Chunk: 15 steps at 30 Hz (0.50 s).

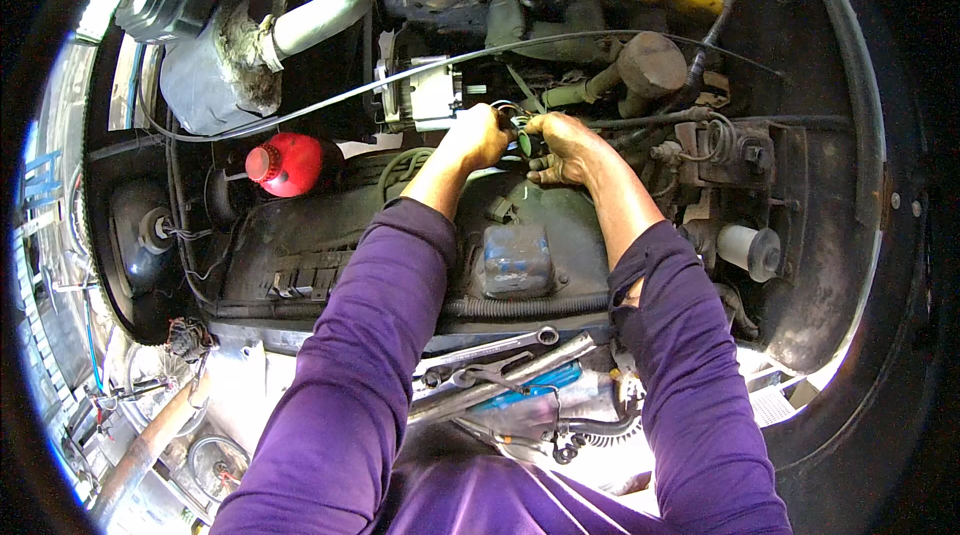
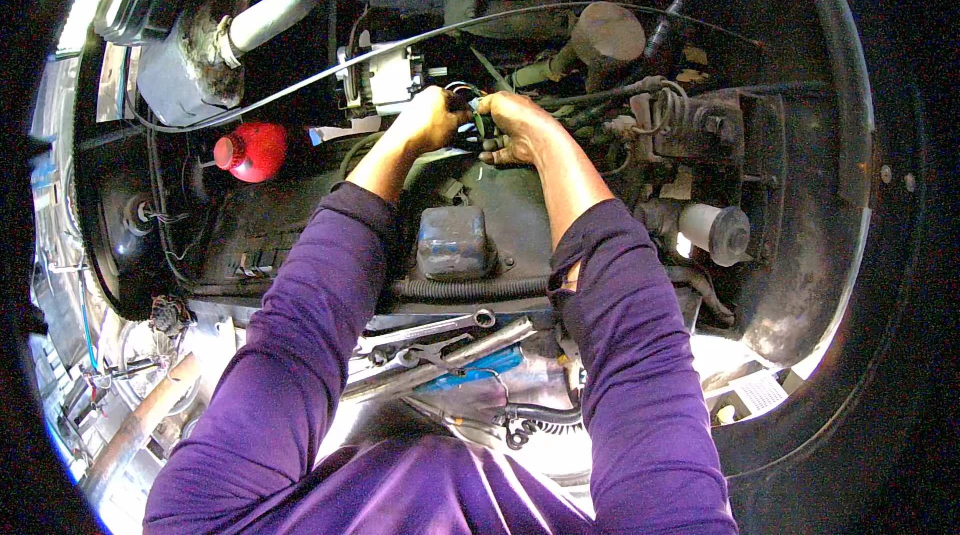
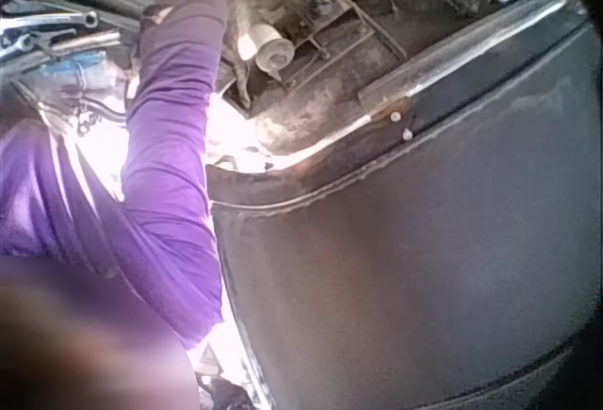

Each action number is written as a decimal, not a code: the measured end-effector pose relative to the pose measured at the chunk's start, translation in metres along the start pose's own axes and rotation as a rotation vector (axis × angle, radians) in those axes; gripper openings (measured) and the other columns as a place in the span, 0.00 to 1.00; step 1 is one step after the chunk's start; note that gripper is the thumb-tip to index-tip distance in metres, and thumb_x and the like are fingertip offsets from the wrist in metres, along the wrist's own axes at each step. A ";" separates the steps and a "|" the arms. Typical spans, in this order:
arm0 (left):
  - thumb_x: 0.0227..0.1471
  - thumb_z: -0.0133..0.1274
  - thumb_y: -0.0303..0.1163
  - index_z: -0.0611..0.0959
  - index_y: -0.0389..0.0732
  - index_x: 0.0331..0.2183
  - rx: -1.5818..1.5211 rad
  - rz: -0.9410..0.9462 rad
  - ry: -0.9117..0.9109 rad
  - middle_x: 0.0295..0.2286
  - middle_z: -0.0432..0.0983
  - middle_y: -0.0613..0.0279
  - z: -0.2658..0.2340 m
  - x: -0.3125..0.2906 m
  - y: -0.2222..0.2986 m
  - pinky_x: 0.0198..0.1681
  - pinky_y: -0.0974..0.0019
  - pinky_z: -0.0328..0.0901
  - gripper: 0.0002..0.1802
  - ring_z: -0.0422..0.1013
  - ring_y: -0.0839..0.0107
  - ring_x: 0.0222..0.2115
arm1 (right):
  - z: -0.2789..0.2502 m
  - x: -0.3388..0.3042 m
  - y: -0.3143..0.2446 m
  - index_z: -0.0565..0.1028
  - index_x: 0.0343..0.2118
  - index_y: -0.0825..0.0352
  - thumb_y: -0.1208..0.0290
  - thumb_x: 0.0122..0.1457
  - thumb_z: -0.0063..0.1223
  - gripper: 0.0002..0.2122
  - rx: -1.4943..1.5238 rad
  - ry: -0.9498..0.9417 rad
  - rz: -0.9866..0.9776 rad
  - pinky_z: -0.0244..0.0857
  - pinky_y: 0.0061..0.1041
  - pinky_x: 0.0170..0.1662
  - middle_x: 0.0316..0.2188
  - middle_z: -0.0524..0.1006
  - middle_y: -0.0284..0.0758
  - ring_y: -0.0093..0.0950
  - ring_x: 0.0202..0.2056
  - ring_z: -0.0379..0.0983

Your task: The person works on a vehicle engine, using a wrench to tighten or loosen a bolt on a component. They continue adjusting the part with both hands and a tool throughout the clip.

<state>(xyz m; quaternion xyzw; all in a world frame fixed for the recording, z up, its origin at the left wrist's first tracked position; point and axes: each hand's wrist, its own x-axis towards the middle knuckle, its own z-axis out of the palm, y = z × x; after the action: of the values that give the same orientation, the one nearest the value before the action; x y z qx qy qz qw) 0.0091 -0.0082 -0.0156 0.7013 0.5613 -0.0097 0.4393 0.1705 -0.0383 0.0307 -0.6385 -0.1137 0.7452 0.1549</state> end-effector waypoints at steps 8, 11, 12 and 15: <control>0.49 0.57 0.33 0.83 0.30 0.34 0.036 -0.045 0.046 0.33 0.79 0.36 -0.008 -0.014 0.019 0.40 0.55 0.71 0.15 0.77 0.46 0.37 | 0.006 -0.004 -0.005 0.74 0.29 0.61 0.61 0.56 0.48 0.09 -0.063 0.070 -0.108 0.60 0.27 0.20 0.20 0.70 0.30 0.25 0.21 0.64; 0.50 0.58 0.34 0.82 0.27 0.32 0.208 -0.020 0.019 0.34 0.78 0.35 -0.007 -0.016 0.015 0.41 0.54 0.71 0.16 0.76 0.45 0.38 | 0.002 -0.012 -0.015 0.73 0.21 0.61 0.62 0.53 0.47 0.10 0.156 -0.146 -0.061 0.57 0.27 0.16 0.16 0.70 0.31 0.24 0.16 0.63; 0.50 0.57 0.34 0.81 0.26 0.31 0.171 -0.013 0.033 0.34 0.78 0.35 -0.007 -0.015 0.014 0.41 0.54 0.71 0.17 0.76 0.45 0.38 | 0.001 -0.014 -0.019 0.73 0.22 0.61 0.61 0.54 0.47 0.10 0.157 -0.159 -0.102 0.57 0.26 0.16 0.16 0.71 0.30 0.24 0.16 0.64; 0.49 0.57 0.33 0.82 0.28 0.31 0.164 0.015 0.035 0.35 0.78 0.36 -0.006 -0.013 0.011 0.42 0.54 0.71 0.15 0.76 0.46 0.38 | -0.007 -0.023 -0.028 0.74 0.24 0.60 0.59 0.55 0.47 0.11 0.206 -0.067 -0.196 0.58 0.25 0.17 0.19 0.73 0.31 0.24 0.18 0.64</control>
<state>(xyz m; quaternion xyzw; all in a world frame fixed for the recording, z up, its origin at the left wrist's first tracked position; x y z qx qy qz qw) 0.0098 -0.0147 0.0014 0.7392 0.5609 -0.0399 0.3707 0.1825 -0.0216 0.0611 -0.5797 -0.1036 0.7552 0.2878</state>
